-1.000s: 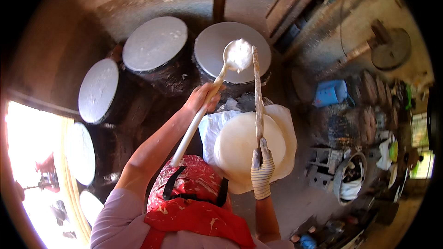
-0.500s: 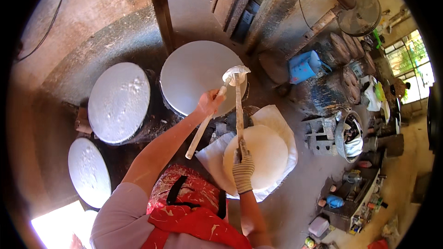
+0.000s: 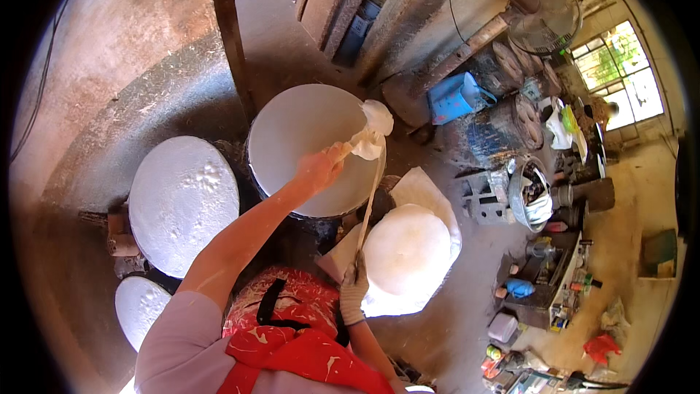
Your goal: The person pours batter onto circular steaming plates with a ladle and uses a wooden stick to lift and stack the cooked rice paper sheets.
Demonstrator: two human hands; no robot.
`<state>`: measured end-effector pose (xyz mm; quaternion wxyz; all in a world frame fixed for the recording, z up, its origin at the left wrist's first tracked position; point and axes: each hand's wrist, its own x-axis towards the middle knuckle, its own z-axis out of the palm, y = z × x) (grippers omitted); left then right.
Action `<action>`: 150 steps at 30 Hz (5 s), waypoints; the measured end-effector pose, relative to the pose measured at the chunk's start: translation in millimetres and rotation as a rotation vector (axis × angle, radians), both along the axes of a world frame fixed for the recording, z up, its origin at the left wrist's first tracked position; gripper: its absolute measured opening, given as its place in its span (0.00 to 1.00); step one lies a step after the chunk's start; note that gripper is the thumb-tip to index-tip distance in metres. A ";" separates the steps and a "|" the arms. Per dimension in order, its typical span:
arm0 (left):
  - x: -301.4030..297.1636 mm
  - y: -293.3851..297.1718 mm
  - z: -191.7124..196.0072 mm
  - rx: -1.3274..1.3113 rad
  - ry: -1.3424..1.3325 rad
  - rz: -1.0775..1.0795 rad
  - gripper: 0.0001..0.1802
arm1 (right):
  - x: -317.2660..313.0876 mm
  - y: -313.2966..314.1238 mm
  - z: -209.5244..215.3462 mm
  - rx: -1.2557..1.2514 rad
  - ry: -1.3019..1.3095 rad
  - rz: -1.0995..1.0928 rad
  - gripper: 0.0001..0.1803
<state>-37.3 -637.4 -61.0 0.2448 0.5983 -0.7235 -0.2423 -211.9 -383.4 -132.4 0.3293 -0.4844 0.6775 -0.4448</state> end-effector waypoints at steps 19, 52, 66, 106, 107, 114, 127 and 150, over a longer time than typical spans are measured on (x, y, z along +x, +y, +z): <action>63.5 -19.1 -23.5 0.057 0.145 0.257 0.21 | 93.1 -159.1 12.6 0.044 -0.020 -0.133 0.23; 100.0 39.5 -41.8 0.025 0.209 0.590 0.16 | 93.3 -185.8 3.1 0.156 0.013 0.321 0.20; 91.3 74.9 -34.3 0.296 0.754 0.705 0.12 | 2.2 -234.0 -2.1 0.091 0.140 0.556 0.17; 89.2 166.6 7.7 0.446 1.133 0.886 0.24 | -80.3 -358.6 7.5 0.117 0.266 0.833 0.16; 87.9 165.3 6.7 0.443 1.139 0.885 0.25 | -72.1 -376.5 1.9 0.044 0.265 0.857 0.15; 98.0 165.3 7.3 0.378 1.112 0.939 0.24 | -45.9 -374.5 -0.7 0.272 0.011 1.271 0.15; 102.1 177.4 1.2 0.472 0.804 0.909 0.25 | -110.5 -301.4 18.7 0.354 0.124 1.181 0.17; 112.0 221.1 35.6 0.504 1.160 0.460 0.25 | -9.9 -9.9 25.3 -0.099 -0.068 0.319 0.23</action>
